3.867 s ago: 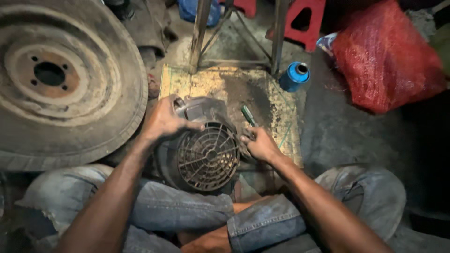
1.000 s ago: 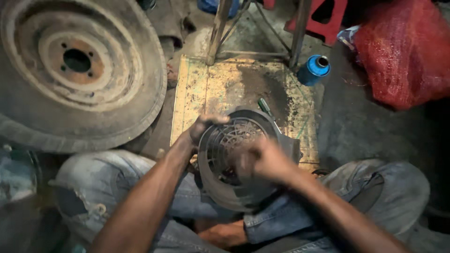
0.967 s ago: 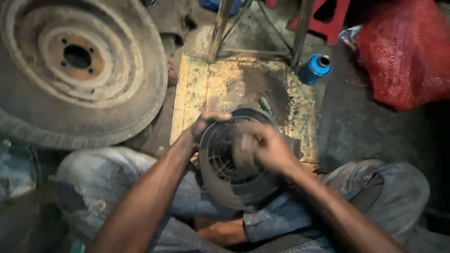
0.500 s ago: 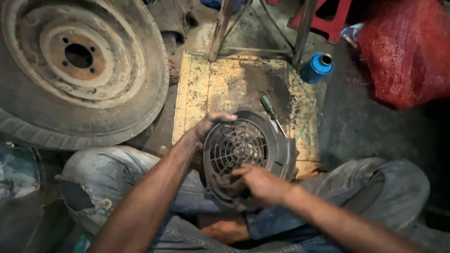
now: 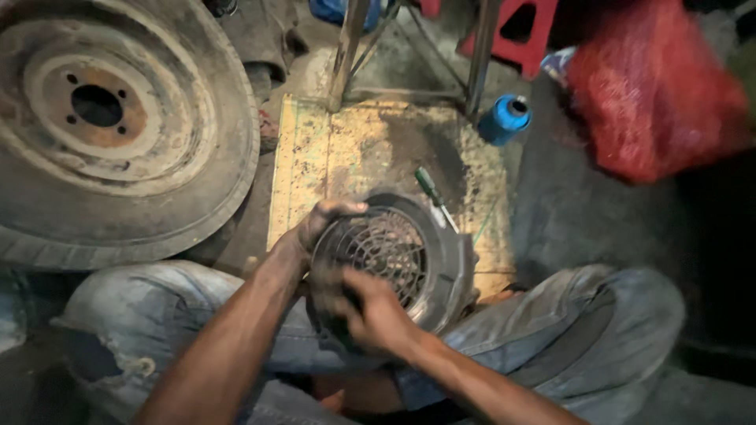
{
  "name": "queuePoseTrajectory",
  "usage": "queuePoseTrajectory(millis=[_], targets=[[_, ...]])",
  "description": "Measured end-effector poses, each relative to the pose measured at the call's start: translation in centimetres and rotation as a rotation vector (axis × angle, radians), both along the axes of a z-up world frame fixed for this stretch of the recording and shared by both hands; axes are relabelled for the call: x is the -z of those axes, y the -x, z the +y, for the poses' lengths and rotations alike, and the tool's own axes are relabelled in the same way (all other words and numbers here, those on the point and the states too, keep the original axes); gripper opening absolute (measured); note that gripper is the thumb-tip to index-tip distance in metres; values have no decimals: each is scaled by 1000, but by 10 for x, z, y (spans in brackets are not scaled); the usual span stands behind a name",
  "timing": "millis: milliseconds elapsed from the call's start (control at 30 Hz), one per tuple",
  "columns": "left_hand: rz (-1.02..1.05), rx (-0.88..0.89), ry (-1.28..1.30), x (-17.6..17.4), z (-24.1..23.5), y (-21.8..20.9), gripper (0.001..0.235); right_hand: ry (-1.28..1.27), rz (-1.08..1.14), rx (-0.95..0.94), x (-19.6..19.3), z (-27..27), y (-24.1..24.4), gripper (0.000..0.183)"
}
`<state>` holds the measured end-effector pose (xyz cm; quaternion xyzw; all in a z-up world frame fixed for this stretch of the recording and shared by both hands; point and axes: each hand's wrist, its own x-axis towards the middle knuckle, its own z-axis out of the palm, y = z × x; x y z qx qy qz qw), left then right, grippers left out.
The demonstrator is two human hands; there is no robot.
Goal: The person scrubs a circular metal mechanical part with a wire brush and then wipes it with a cloth. The person rotates the part to clean different areas.
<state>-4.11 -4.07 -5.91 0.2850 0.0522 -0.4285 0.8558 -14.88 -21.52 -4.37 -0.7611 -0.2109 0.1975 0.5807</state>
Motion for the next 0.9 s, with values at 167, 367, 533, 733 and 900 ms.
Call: queuePoseTrajectory(millis=[167, 367, 533, 733, 900], targets=[[-22, -4, 89, 24, -1, -9, 51, 530, -653, -627, -11, -75, -22, 53], [-165, -101, 91, 1, 5, -20, 52, 536, -378, -384, -67, -93, -95, 51], [-204, -163, 55, -36, 20, -20, 51, 401, -823, -113, -84, -53, -117, 49], [-241, 29, -346, -67, 44, -24, 43, 757, -680, -89, -36, -38, -101, 47], [-116, -120, -407, -51, 50, -38, 30, 481, -461, -264, -16, -54, -52, 35]])
